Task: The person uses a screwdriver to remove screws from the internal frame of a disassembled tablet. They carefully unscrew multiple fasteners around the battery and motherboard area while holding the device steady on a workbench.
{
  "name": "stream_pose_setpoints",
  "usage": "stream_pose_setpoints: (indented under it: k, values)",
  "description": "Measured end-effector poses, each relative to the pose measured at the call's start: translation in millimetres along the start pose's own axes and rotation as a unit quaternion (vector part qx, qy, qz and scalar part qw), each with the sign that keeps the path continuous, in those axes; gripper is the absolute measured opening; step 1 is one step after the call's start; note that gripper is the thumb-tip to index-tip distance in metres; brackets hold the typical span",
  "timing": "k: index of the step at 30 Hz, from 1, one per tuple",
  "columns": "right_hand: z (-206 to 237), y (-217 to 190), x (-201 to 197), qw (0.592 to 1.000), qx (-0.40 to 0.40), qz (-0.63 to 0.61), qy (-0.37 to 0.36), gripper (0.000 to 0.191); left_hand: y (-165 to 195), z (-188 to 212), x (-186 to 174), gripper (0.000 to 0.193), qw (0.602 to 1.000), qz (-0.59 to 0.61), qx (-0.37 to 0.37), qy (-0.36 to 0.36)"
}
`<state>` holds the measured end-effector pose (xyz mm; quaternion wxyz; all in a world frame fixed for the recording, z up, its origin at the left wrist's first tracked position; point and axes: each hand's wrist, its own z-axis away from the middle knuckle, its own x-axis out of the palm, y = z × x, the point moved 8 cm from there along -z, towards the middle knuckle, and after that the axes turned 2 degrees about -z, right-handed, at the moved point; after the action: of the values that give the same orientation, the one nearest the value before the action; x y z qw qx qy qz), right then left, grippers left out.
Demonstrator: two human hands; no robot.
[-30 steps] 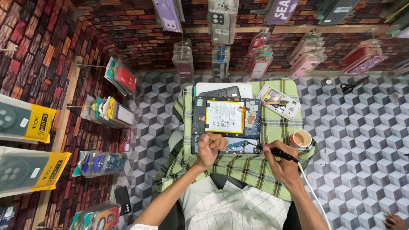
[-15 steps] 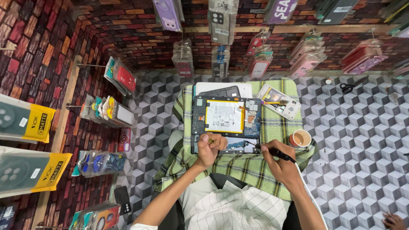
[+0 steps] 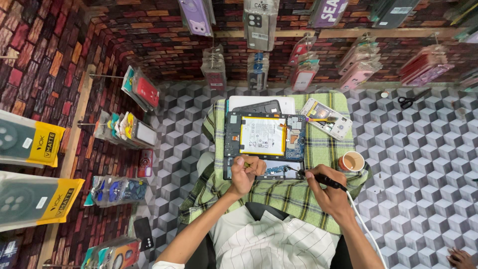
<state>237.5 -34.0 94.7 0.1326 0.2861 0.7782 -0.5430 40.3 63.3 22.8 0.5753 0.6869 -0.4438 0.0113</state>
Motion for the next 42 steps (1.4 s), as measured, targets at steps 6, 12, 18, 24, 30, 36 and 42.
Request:
stream_pose_setpoints:
  k: [6,12,18,24,30,36,42]
  values:
    - [0,0,0,1.000,-0.001,-0.010,-0.003,0.013,0,0,0,0.057,1.000,-0.001,0.003,-0.005]
    - [-1,-2,0,1.000,-0.006,-0.011,-0.005,0.013,0,0,0,0.057,1.000,0.002,0.008,-0.004]
    - [-1,-6,0,1.000,-0.007,-0.026,-0.013,0.012,1,0,0,0.056,1.000,0.011,0.006,-0.003]
    - [-2,-2,0,0.999,0.003,-0.033,-0.007,0.013,2,0,0,0.058,1.000,0.002,-0.002,0.002]
    - [3,17,2,0.996,0.085,-0.037,0.004,0.019,3,0,0,0.058,1.000,0.000,0.004,0.000]
    - [3,15,2,0.997,0.069,-0.027,0.009,0.019,3,0,1,0.059,1.000,0.004,0.007,-0.001]
    - [5,8,2,0.998,0.054,-0.029,0.019,0.019,2,1,1,0.059,1.000,0.006,0.004,-0.001]
